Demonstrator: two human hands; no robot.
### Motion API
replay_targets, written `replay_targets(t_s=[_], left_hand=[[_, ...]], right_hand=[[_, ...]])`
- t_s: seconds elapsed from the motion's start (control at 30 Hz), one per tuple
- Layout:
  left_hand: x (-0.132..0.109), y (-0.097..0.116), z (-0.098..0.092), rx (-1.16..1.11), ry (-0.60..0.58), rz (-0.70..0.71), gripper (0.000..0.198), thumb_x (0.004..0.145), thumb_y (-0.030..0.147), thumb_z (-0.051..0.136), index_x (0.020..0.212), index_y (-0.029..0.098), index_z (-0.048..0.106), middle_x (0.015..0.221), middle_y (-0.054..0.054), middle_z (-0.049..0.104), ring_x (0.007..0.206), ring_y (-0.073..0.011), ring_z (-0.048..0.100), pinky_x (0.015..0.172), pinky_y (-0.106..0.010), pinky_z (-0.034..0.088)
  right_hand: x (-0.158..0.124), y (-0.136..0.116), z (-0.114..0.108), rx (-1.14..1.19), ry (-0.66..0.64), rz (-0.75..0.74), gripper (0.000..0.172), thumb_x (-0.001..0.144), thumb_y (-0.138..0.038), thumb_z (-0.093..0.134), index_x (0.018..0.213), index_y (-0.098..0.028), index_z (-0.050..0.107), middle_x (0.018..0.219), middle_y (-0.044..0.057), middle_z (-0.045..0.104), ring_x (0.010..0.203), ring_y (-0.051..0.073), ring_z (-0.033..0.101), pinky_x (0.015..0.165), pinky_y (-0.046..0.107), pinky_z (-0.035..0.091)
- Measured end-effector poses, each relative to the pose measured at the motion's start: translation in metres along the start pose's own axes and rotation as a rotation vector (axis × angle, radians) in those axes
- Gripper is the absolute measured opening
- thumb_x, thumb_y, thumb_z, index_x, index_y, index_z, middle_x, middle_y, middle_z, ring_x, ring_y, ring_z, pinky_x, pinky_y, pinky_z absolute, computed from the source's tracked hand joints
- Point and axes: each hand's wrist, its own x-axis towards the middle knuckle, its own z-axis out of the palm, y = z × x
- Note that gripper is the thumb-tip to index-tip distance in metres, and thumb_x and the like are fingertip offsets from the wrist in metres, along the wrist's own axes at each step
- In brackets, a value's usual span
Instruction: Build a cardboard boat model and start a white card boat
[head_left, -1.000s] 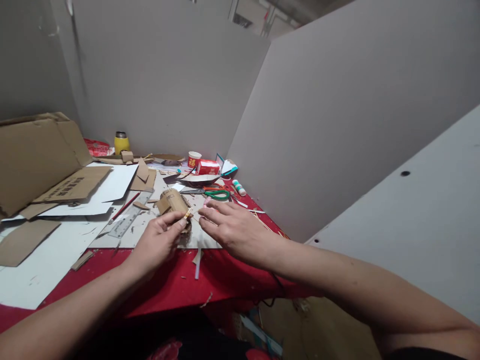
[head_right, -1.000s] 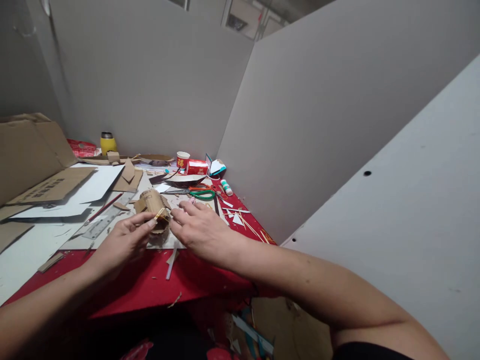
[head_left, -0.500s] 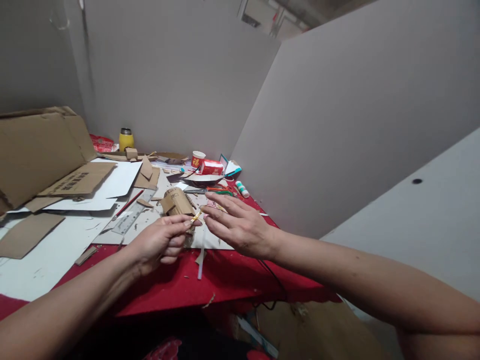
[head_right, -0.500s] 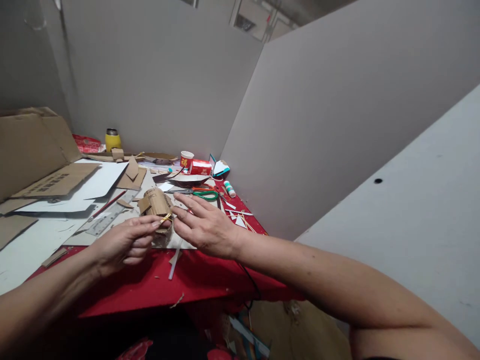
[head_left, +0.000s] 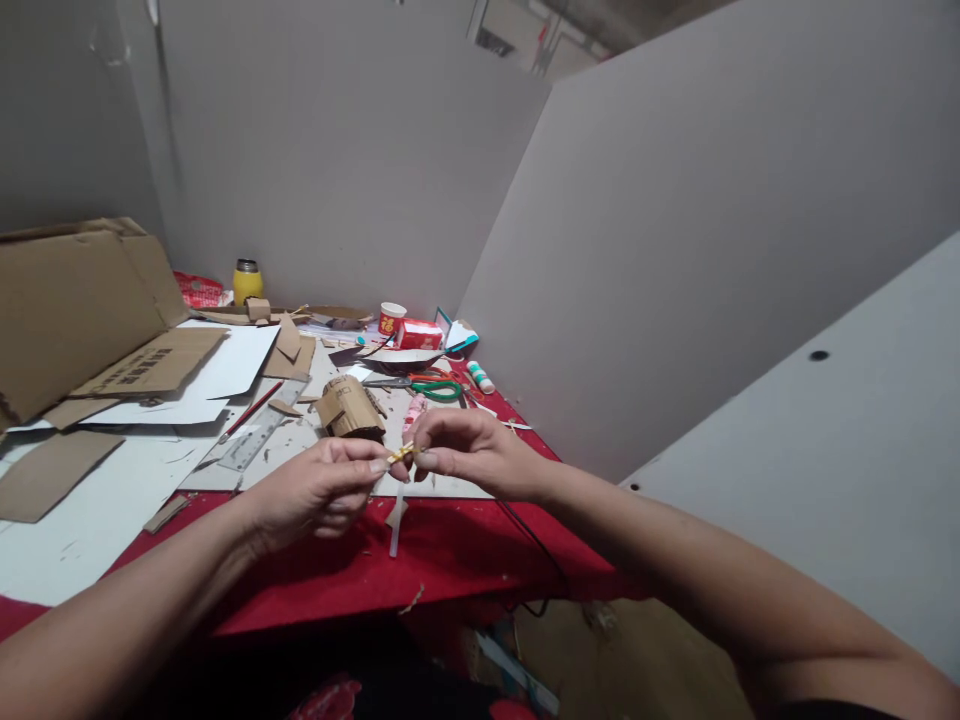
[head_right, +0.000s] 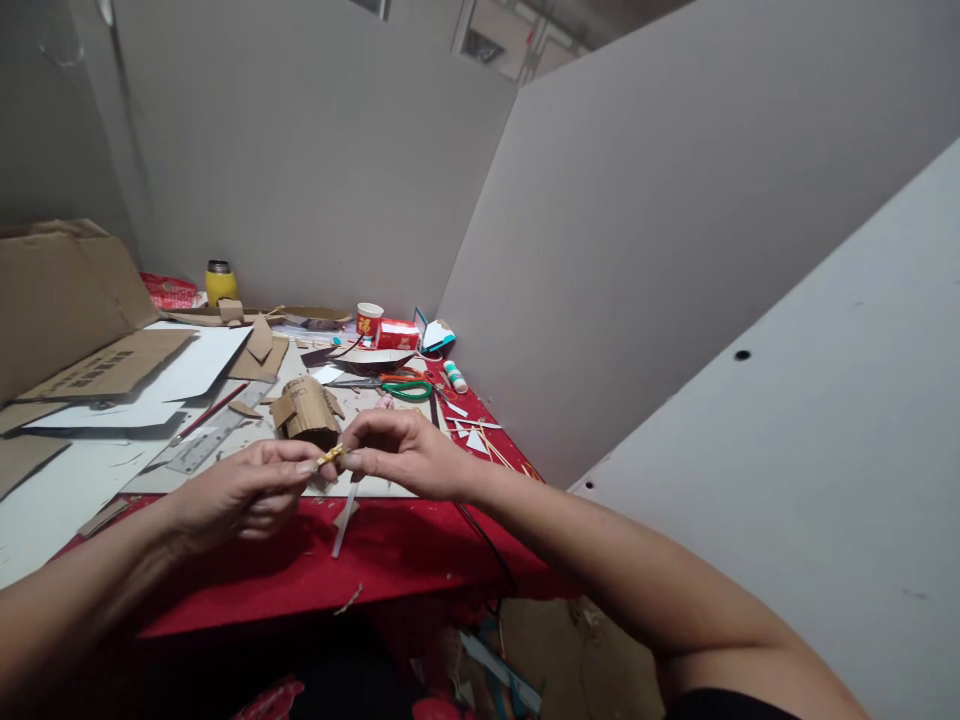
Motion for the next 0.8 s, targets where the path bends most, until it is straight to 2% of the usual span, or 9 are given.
replay_targets(t_s=[0.07,0.13,0.27,0.37,0.43,0.5,0.6,0.8], left_hand=[[0.001,-0.002,0.002,0.013,0.007,0.023,0.022,0.088,0.034,0.055,0.079,0.015,0.061,0.04,0.012,0.022,0.035,-0.0029,0.01,0.035,-0.017,0.011],[0.002,-0.005,0.004,0.015,0.03,0.057,0.025,0.088,0.035,0.054,0.073,0.015,0.059,0.04,0.012,0.023,0.035,-0.003,0.011,0.035,-0.017,0.012],[0.007,-0.012,0.007,0.028,0.088,0.158,0.026,0.089,0.037,0.053,0.074,0.017,0.058,0.041,0.012,0.024,0.036,-0.0039,0.011,0.035,-0.017,0.014],[0.006,-0.014,0.01,0.133,0.179,0.239,0.028,0.089,0.039,0.05,0.074,0.018,0.057,0.042,0.011,0.024,0.037,-0.005,0.014,0.037,-0.018,0.014],[0.004,-0.013,0.013,0.298,0.252,0.295,0.028,0.089,0.038,0.05,0.073,0.017,0.059,0.044,0.009,0.028,0.04,-0.0058,0.019,0.039,-0.019,0.017],[0.001,-0.01,0.015,0.516,0.305,0.369,0.028,0.09,0.035,0.05,0.072,0.016,0.06,0.05,0.006,0.036,0.046,-0.0069,0.029,0.046,-0.019,0.026],[-0.003,-0.006,0.016,0.827,0.329,0.48,0.028,0.09,0.03,0.049,0.069,0.015,0.061,0.06,0.002,0.046,0.058,-0.0099,0.041,0.057,-0.021,0.034],[-0.003,-0.008,0.006,1.282,0.37,0.598,0.029,0.092,0.025,0.041,0.071,0.017,0.059,0.06,0.001,0.052,0.054,-0.0107,0.045,0.057,-0.023,0.032]], right_hand=[[-0.003,0.005,0.004,0.189,0.053,0.044,0.014,0.083,-0.028,0.066,0.084,-0.016,0.058,0.08,0.001,0.063,0.069,0.01,0.063,0.064,0.026,0.055],[-0.005,0.011,0.01,0.267,0.12,0.036,0.015,0.08,-0.026,0.07,0.083,-0.017,0.058,0.077,-0.001,0.062,0.066,0.01,0.064,0.061,0.024,0.055],[-0.005,0.022,0.025,0.388,0.273,0.026,0.023,0.073,-0.022,0.075,0.083,-0.019,0.055,0.077,-0.003,0.062,0.064,0.01,0.063,0.06,0.024,0.054],[-0.002,0.023,0.031,0.602,0.35,0.141,0.031,0.069,-0.022,0.077,0.083,-0.021,0.05,0.074,-0.005,0.061,0.062,0.009,0.061,0.056,0.022,0.052],[0.0,0.019,0.03,0.727,0.322,0.275,0.03,0.07,-0.021,0.075,0.084,-0.021,0.048,0.069,-0.006,0.059,0.059,0.009,0.06,0.053,0.02,0.05],[0.002,0.013,0.026,0.79,0.282,0.353,0.029,0.07,-0.018,0.073,0.085,-0.02,0.049,0.066,-0.006,0.058,0.058,0.008,0.058,0.054,0.019,0.049],[0.004,0.005,0.02,0.774,0.282,0.361,0.026,0.068,-0.013,0.071,0.084,-0.018,0.052,0.068,-0.005,0.058,0.059,0.006,0.057,0.057,0.018,0.048],[0.002,0.002,0.015,0.603,0.37,0.36,0.023,0.067,-0.014,0.073,0.078,-0.017,0.053,0.068,-0.005,0.06,0.057,0.008,0.061,0.052,0.018,0.048]])
